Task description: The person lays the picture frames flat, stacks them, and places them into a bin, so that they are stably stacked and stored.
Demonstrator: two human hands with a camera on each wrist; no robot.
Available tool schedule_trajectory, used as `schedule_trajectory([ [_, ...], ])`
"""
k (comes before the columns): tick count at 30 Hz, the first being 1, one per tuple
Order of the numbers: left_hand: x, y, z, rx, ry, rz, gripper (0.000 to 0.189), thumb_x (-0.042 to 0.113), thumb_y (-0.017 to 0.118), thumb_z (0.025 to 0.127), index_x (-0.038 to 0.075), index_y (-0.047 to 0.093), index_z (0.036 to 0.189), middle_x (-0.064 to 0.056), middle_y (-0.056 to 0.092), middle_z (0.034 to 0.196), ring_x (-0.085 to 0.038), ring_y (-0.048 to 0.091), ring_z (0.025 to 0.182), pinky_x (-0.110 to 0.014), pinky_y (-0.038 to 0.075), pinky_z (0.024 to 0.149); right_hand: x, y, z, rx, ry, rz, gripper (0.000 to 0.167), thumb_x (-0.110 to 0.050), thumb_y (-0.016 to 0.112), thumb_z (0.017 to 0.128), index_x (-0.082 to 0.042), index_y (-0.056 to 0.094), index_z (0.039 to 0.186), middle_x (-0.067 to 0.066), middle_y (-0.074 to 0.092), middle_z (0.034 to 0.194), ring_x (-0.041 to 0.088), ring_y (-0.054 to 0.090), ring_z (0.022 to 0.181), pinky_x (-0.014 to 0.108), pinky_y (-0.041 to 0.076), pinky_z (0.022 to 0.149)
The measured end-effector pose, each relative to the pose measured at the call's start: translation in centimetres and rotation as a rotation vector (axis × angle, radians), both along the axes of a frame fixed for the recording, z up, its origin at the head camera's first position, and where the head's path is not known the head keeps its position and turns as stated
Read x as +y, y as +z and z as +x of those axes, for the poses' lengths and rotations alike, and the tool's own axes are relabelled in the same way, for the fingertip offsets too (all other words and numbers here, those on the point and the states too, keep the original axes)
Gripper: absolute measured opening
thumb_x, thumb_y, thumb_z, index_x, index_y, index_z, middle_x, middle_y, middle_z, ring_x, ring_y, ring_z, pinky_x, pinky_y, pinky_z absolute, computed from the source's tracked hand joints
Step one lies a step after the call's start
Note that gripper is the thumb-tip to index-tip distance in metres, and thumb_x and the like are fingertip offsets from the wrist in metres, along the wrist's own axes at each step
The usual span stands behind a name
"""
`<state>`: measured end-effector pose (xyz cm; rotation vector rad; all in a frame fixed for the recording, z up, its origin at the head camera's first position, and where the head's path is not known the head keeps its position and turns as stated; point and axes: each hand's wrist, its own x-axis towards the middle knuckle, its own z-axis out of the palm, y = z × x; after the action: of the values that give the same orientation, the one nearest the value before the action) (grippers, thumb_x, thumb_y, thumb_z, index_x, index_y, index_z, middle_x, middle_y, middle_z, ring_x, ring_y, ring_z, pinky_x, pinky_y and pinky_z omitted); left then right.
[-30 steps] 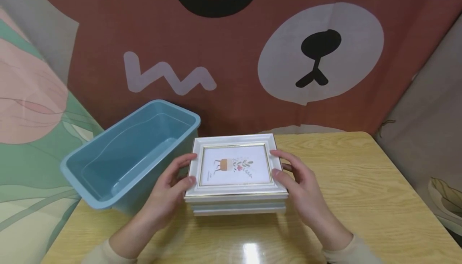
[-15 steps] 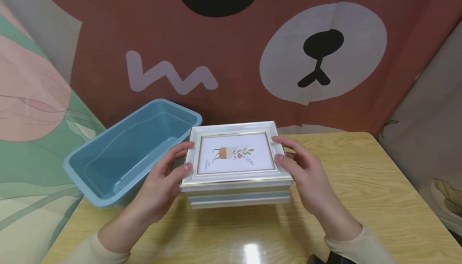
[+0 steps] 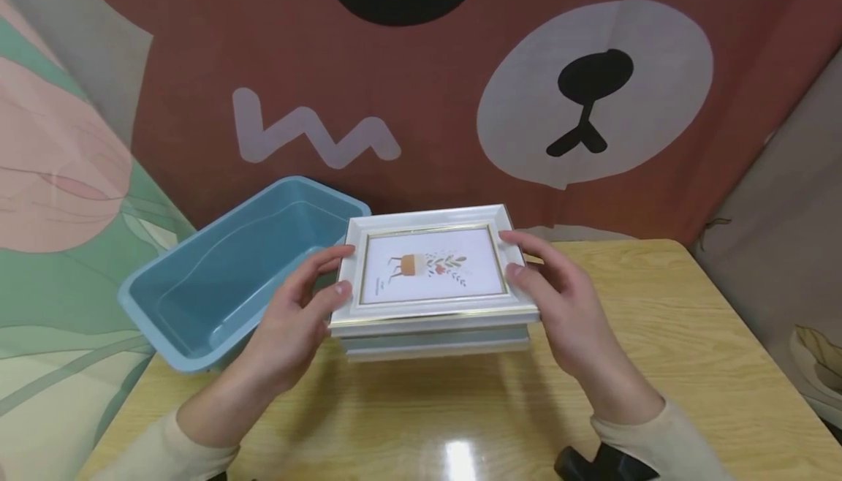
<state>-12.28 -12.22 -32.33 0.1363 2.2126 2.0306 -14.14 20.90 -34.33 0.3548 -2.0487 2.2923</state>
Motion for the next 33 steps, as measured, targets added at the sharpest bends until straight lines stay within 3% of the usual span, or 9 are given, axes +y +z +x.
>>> schedule_trajectory([
  [14,0.1,1.0,0.2,0.107,0.020,-0.043,0.050,0.017,0.056,0.112,0.032,0.048,0.159,-0.005,0.044,0.157,-0.028,0.057,0.110,-0.026,0.055,0.076,-0.8,0.9,-0.1,0.049,-0.052,0.036,0.039,-0.007,0.054,0.112,-0.018,0.066,0.146,0.009,0.059,0.125,0.019,0.068,0.096,0.027,0.062,0.072],
  [21,0.1,1.5,0.2,0.085,0.040,-0.012,0.049,0.018,0.056,0.112,0.033,0.049,0.158,-0.003,0.044,0.158,-0.027,0.057,0.114,-0.025,0.056,0.076,-1.2,1.8,-0.4,0.055,-0.064,0.016,0.036,-0.008,0.055,0.112,-0.018,0.069,0.144,0.008,0.061,0.117,0.018,0.068,0.089,0.027,0.060,0.067],
  [28,-0.2,2.8,-0.2,0.118,0.052,0.044,0.048,0.015,0.055,0.112,0.024,0.048,0.159,-0.008,0.047,0.153,-0.022,0.061,0.107,-0.023,0.056,0.074,-1.7,3.3,-1.1,0.069,-0.033,0.044,0.035,-0.013,0.053,0.113,-0.020,0.068,0.143,0.012,0.055,0.124,0.021,0.067,0.092,0.026,0.059,0.069],
  [33,-0.5,4.1,-0.3,0.091,0.079,0.067,0.049,0.016,0.056,0.112,0.030,0.049,0.158,-0.005,0.048,0.153,-0.025,0.064,0.113,-0.031,0.063,0.081,-2.2,4.5,-1.9,0.085,0.003,0.041,0.034,-0.015,0.052,0.114,-0.020,0.067,0.143,0.013,0.054,0.128,0.020,0.071,0.093,0.026,0.062,0.071],
])
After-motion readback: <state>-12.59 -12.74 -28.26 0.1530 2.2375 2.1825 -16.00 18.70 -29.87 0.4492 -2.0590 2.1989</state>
